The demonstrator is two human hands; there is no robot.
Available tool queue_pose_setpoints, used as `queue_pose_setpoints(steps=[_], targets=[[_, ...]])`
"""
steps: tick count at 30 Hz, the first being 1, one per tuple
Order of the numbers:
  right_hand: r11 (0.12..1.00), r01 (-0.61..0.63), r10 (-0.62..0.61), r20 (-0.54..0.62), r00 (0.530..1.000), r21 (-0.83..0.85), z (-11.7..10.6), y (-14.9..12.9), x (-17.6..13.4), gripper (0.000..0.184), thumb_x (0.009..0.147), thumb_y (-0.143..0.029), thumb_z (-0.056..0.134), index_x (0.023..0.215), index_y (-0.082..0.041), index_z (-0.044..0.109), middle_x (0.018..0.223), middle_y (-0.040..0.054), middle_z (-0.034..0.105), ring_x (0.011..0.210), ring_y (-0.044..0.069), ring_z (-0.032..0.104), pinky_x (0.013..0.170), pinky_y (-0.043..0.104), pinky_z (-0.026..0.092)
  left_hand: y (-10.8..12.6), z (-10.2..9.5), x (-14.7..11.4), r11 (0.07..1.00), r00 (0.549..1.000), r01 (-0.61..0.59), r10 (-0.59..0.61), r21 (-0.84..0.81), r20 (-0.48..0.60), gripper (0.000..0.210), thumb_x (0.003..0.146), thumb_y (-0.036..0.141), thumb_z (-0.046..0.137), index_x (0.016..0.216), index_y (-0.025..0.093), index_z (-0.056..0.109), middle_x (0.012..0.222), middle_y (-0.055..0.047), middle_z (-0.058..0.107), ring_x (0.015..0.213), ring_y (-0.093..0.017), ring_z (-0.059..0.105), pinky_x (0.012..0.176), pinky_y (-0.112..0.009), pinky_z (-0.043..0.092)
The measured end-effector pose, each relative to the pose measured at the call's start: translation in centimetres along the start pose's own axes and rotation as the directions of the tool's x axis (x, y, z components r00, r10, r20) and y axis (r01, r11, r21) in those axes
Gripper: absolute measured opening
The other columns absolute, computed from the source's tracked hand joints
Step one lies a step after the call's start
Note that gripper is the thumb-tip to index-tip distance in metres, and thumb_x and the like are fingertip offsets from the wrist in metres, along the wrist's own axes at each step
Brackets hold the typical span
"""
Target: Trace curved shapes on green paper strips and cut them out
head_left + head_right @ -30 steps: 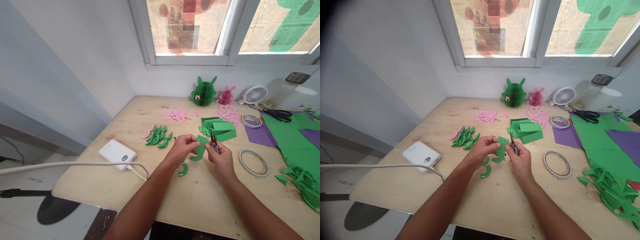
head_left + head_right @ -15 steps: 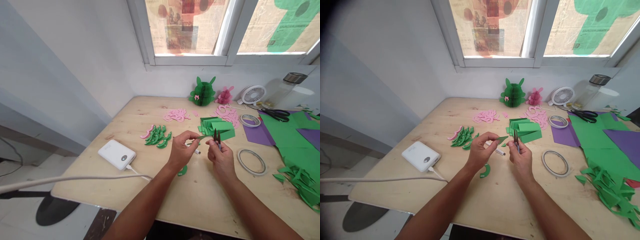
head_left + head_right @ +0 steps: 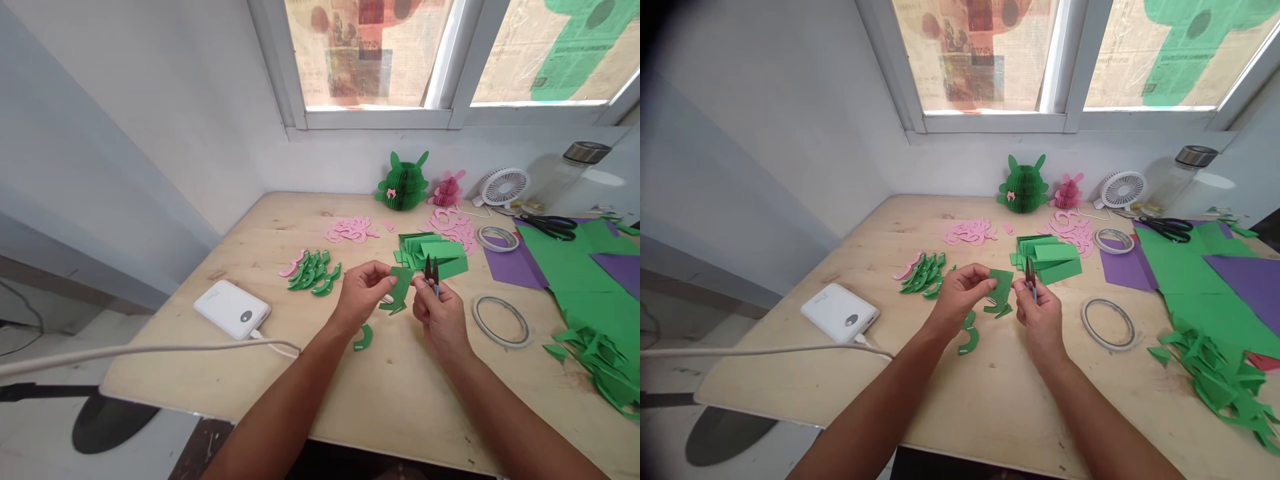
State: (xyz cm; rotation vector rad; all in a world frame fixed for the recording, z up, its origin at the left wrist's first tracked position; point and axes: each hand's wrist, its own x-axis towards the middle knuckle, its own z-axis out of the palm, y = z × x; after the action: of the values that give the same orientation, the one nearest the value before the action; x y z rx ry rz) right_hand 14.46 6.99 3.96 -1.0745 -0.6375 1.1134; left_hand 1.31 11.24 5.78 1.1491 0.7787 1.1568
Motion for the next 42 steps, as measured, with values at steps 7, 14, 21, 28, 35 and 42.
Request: queue_pose_setpoints(steps=[7, 14, 21, 28, 35, 42], targets=[[0.998, 0.033, -0.032, 0.019, 0.999, -0.059, 0.0, 0.0, -0.2, 0.04, 0.07, -0.052, 0.079, 0.081, -0.015, 0.07, 0.053, -0.0085, 0.033, 0.046, 0.005, 0.026, 0.043, 0.021, 0.016, -0.1, -0.2, 0.2, 0.98, 0.986, 0.138, -0.15, -0.144, -0.078, 0.024, 0.06, 0.03, 0.08, 0.066, 0.015, 0.062, 0.06, 0.003, 0.059, 0.054, -0.008, 0.052, 0.053, -0.021, 0.044], [0.987, 0.018, -0.01, 0.052, 0.999, -0.159, -0.3, 0.4, -0.3, 0.039, 0.069, -0.051, 0.079, 0.085, -0.016, 0.07, 0.057, -0.0075, 0.035, 0.049, 0.006, 0.026, 0.045, 0.023, 0.017, 0.4, -0.4, 0.3, 0.945, 0.965, 0.181, -0.224, -0.273, -0.138, 0.028, 0.055, 0.028, 0.082, 0.068, 0.016, 0.06, 0.059, 0.004, 0.057, 0.051, -0.008, 0.05, 0.047, -0.021, 0.045], [0.963, -0.007, 0.023, 0.057, 0.998, -0.271, -0.3, 0.9, -0.1, 0.038, 0.067, -0.05, 0.079, 0.078, -0.016, 0.067, 0.057, -0.0072, 0.033, 0.051, 0.007, 0.023, 0.047, 0.025, 0.014, 0.1, -0.2, 0.3, 0.928, 0.964, 0.194, -0.239, -0.318, -0.112, 0.032, 0.054, 0.029, 0.084, 0.069, 0.016, 0.059, 0.062, 0.003, 0.059, 0.053, -0.008, 0.053, 0.047, -0.02, 0.046], [0.95, -0.016, 0.034, 0.052, 0.998, -0.311, -0.4, 0.6, 0.1, 0.038, 0.066, -0.05, 0.078, 0.074, -0.017, 0.063, 0.056, -0.0076, 0.032, 0.05, 0.007, 0.02, 0.047, 0.025, 0.013, 0.4, -0.6, 0.1, 0.931, 0.953, 0.299, -0.304, -0.208, 0.011, 0.035, 0.057, 0.034, 0.084, 0.068, 0.016, 0.057, 0.059, 0.003, 0.059, 0.048, -0.009, 0.056, 0.049, -0.022, 0.046], [0.942, 0.017, 0.002, 0.056, 0.998, -0.335, -0.7, 0.6, 0.5, 0.04, 0.066, -0.054, 0.077, 0.071, -0.018, 0.06, 0.055, -0.0075, 0.032, 0.049, 0.008, 0.021, 0.045, 0.025, 0.013, 0.5, -1.1, 0.1, 0.934, 0.934, 0.354, -0.351, -0.053, 0.066, 0.031, 0.061, 0.036, 0.08, 0.07, 0.016, 0.059, 0.057, -0.001, 0.065, 0.052, -0.011, 0.061, 0.05, -0.019, 0.043], [0.922, 0.086, -0.059, 0.081, 0.995, -0.379, -1.0, 0.6, 0.9, 0.043, 0.068, -0.059, 0.074, 0.073, -0.018, 0.062, 0.052, -0.0071, 0.036, 0.046, 0.008, 0.025, 0.044, 0.025, 0.018, 0.4, -1.3, 0.2, 0.908, 0.908, 0.412, -0.402, -0.08, 0.116, 0.033, 0.06, 0.037, 0.082, 0.072, 0.015, 0.06, 0.063, -0.005, 0.069, 0.053, -0.011, 0.061, 0.051, -0.02, 0.044]])
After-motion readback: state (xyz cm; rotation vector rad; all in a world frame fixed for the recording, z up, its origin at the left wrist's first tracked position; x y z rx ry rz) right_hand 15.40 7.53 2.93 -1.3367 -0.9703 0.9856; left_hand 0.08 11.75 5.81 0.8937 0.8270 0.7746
